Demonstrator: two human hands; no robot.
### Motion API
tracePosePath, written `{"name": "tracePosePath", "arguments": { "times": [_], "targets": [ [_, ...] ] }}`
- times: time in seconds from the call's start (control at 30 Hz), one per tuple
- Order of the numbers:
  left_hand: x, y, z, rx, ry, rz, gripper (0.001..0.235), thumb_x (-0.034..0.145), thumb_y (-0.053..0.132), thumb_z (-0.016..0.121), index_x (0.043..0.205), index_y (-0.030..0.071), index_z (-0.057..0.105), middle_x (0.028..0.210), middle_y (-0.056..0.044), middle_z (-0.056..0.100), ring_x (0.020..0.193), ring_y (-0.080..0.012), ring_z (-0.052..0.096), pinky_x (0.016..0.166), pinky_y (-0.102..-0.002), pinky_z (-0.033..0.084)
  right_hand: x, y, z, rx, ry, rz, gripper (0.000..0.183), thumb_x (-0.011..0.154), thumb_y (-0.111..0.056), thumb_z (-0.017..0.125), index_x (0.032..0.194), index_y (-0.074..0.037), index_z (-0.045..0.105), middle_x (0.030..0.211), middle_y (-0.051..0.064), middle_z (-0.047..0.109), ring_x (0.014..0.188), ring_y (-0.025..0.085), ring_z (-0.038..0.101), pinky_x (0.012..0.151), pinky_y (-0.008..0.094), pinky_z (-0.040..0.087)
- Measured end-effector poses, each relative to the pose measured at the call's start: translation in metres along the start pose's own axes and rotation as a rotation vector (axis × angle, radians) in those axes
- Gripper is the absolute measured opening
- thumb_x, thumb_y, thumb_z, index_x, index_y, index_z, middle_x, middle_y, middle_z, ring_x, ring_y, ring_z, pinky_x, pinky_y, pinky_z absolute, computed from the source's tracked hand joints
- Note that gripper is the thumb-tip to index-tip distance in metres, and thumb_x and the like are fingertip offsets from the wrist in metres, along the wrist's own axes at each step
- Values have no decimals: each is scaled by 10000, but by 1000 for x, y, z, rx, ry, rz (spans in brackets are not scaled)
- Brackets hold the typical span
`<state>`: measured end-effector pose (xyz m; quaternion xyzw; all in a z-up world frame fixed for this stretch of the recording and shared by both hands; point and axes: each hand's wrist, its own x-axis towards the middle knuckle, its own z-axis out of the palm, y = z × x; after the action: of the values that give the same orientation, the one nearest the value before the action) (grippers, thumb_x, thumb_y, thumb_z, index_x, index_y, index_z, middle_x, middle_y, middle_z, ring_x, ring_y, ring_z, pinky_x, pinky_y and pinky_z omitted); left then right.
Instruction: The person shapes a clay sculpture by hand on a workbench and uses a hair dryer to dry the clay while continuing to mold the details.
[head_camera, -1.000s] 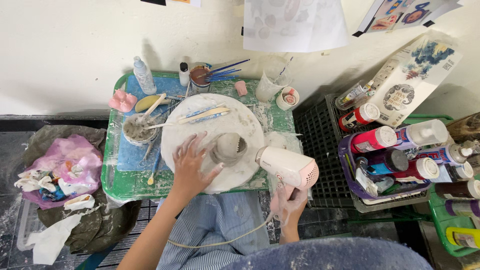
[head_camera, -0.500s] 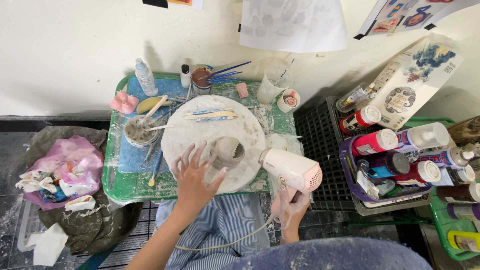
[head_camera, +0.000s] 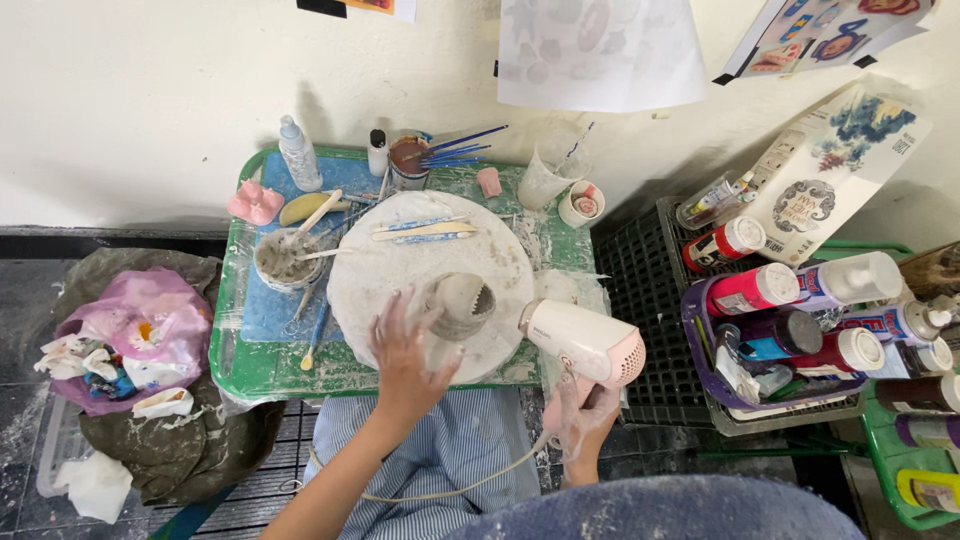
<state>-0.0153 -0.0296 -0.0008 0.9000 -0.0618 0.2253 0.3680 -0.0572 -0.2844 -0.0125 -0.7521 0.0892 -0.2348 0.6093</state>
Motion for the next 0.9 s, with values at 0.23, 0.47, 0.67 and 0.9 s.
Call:
{"name": "tracePosePath", "arguments": {
  "times": [0.23, 0.47, 0.67, 0.9],
  "targets": [
    [12, -13, -7, -24, -43, 0, 792, 818, 457, 762, 1426, 35, 479, 1640, -223, 241, 1510, -413, 263, 1218, -618, 143, -8, 1, 1, 56, -72, -91, 618, 802, -84, 696, 1356, 90, 485, 1121, 177, 696, 947, 220, 722, 793, 310, 615],
    [-17, -5, 11, 146, -34, 115, 810, 817, 489, 720, 1464, 51, 503, 1593, -225, 303, 1472, -411, 268, 1180, -628, 134, -20, 11, 6, -198, -89, -341, 680, 735, -106, 751, 1340, 113, 529, 1212, 202, 681, 1087, 262, 689, 929, 370, 547],
    [-30, -26, 28, 308, 57, 336, 826, 886, 650, 656, 1460, 69, 535, 1608, -138, 364, 1466, -366, 318, 1190, -613, 139, -24, 30, 0, -9, -38, 18, 438, 772, -105, 736, 1151, 100, 661, 873, 157, 737, 712, 185, 704, 629, 324, 578],
    [-17, -57, 8, 2, 93, 296, 809, 940, 579, 627, 1549, 83, 437, 1650, -198, 297, 1527, -418, 283, 1260, -576, 183, -20, 47, -9, -88, -85, -175, 388, 827, -103, 747, 1162, 80, 676, 995, 148, 758, 857, 186, 734, 739, 311, 590]
  ]
}}
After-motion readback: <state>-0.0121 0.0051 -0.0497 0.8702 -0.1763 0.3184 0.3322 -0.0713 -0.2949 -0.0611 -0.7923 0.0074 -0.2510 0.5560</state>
